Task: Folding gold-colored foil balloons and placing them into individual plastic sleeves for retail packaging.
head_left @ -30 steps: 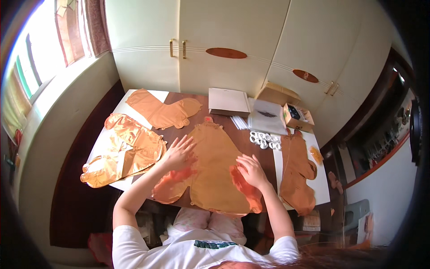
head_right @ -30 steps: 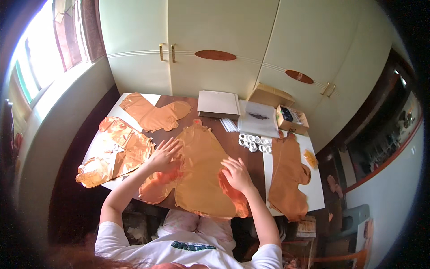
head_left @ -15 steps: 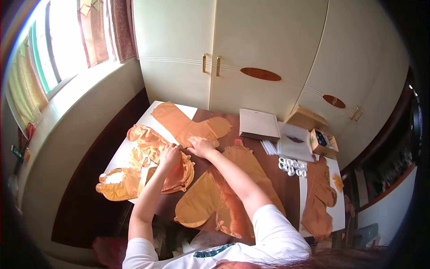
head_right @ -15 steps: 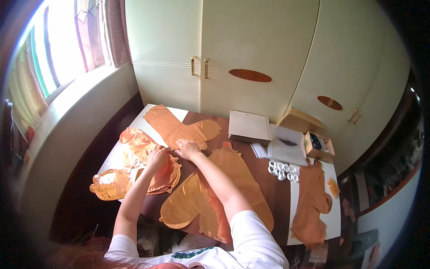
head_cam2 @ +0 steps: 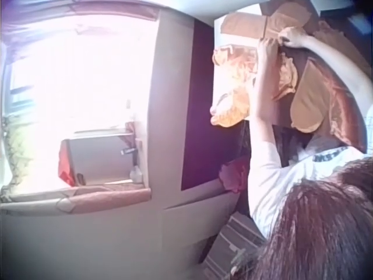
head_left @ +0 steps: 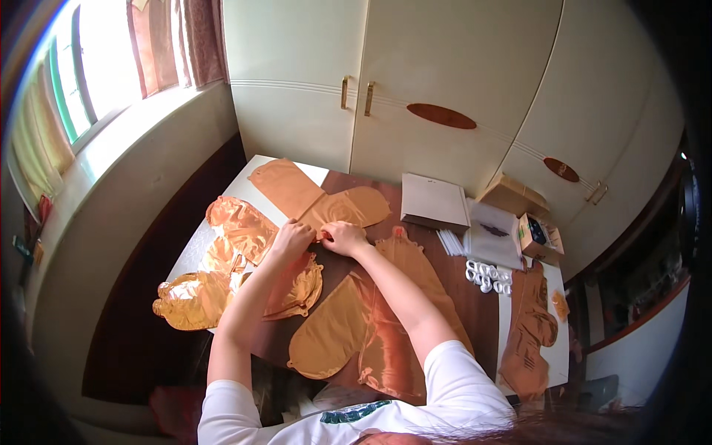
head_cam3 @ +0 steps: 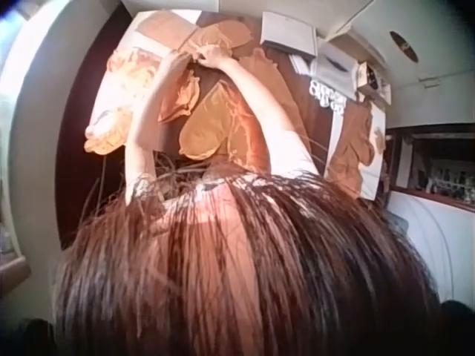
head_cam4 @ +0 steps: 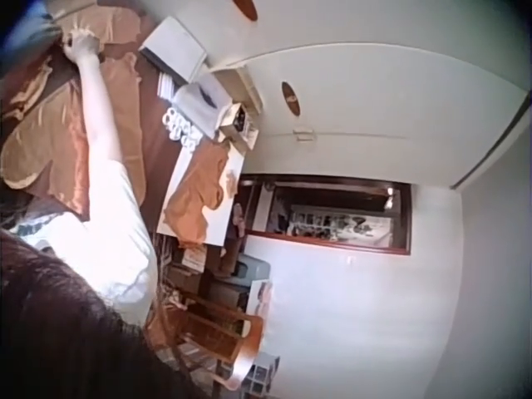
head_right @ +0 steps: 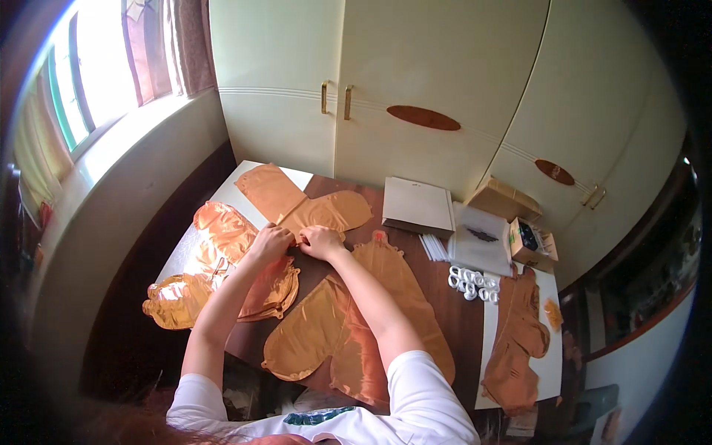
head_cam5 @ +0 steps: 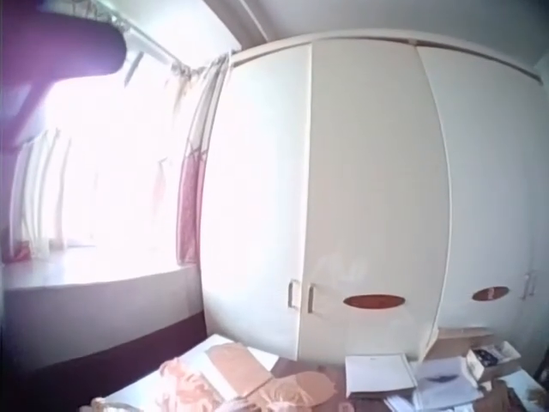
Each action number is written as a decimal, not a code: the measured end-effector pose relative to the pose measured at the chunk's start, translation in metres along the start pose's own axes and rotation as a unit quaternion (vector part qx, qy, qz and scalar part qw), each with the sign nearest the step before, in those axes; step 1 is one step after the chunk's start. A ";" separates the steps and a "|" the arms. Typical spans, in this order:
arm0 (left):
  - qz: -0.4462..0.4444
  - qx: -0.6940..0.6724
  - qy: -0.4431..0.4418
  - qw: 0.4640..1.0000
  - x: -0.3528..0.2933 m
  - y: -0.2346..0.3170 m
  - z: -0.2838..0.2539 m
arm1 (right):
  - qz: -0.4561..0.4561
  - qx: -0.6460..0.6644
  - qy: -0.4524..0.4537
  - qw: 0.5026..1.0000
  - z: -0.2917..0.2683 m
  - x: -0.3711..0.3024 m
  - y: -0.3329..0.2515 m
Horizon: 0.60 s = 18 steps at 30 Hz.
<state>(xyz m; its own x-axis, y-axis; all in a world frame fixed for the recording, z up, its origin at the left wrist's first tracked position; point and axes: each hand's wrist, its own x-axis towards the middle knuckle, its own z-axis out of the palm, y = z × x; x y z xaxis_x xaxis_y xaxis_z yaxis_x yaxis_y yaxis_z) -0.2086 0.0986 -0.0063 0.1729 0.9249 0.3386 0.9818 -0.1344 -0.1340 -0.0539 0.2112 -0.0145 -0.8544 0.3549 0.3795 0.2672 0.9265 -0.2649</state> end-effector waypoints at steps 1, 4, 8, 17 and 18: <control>-0.001 0.000 -0.001 1.000 0.000 -0.001 0.002 | -0.001 0.001 0.000 1.000 0.000 0.000 -0.002; -0.035 -0.021 0.006 0.999 0.008 -0.001 0.005 | -0.021 0.000 0.024 0.999 0.003 -0.003 0.007; -0.094 -0.156 0.031 0.983 0.008 0.001 0.005 | 0.014 -0.042 -0.006 0.999 0.009 -0.002 0.020; -0.146 -0.124 0.038 0.981 0.012 0.000 -0.010 | 0.107 0.077 0.074 0.989 -0.011 0.006 0.015; -0.162 -0.120 0.001 0.980 0.015 -0.002 -0.011 | -0.010 -0.044 0.147 0.988 -0.012 0.004 0.014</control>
<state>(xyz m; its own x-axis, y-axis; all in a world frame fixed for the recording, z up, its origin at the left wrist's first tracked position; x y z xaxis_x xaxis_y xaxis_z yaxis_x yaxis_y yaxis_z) -0.2067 0.1087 0.0089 -0.1505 0.9323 0.3287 0.9754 0.0858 0.2033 -0.0484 0.2273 -0.0061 -0.6977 0.3444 0.6281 0.2997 0.9367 -0.1808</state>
